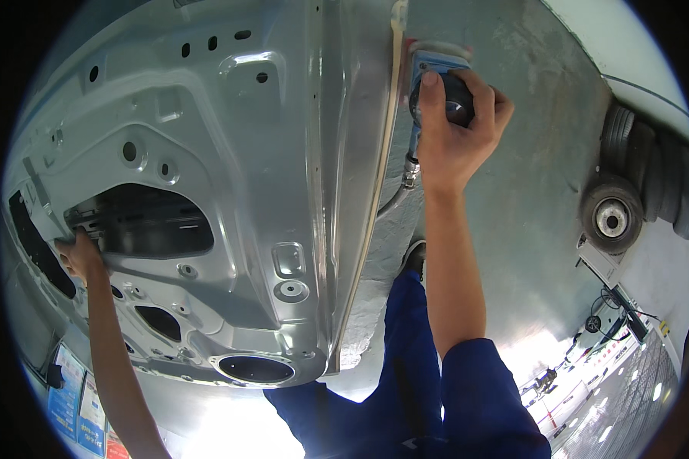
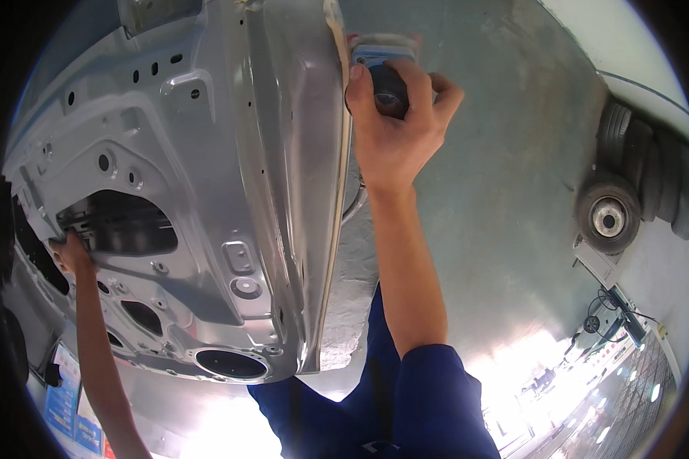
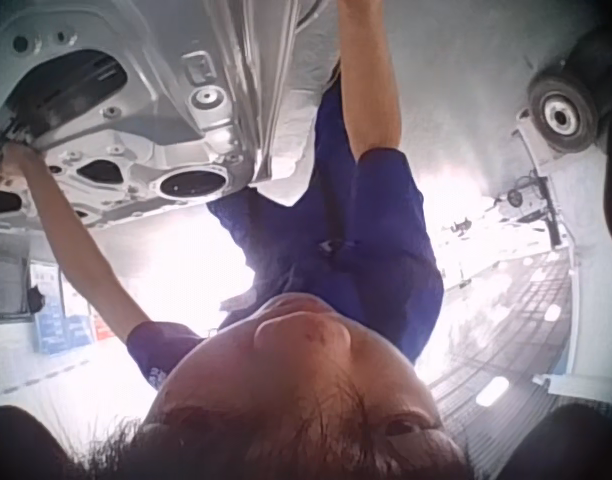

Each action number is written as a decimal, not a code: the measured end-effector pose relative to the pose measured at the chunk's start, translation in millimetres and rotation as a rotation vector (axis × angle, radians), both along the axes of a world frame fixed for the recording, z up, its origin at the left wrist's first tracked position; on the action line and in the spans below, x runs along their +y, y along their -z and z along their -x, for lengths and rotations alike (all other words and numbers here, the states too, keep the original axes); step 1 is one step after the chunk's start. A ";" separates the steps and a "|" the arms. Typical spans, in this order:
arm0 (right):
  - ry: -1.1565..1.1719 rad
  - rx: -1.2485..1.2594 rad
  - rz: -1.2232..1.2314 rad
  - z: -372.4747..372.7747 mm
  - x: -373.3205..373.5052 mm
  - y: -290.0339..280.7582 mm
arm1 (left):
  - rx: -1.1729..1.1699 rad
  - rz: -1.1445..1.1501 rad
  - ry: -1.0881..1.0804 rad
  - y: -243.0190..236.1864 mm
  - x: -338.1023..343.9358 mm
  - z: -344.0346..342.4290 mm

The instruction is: The person uses an orbital sander to smooth the surface of a large metal car door. They move the sander along the edges and flat areas of the door, holding it with both hands for control.

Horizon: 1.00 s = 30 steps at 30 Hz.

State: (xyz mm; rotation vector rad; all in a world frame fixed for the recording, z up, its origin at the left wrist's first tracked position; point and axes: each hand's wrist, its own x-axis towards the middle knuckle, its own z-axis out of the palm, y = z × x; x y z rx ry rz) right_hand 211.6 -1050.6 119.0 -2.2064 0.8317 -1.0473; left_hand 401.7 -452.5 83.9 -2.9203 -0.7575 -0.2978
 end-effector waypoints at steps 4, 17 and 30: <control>-0.021 -0.007 0.006 10.0 -7.0 13.6 | 0.015 0.010 -0.001 -4.5 -9.5 5.1; -0.050 0.047 -0.066 19.5 -13.7 33.4 | 0.030 -0.043 0.034 -5.5 11.7 -6.4; -0.253 -0.083 -0.111 4.1 -25.3 19.4 | -0.007 0.016 -0.024 -11.6 -9.2 2.4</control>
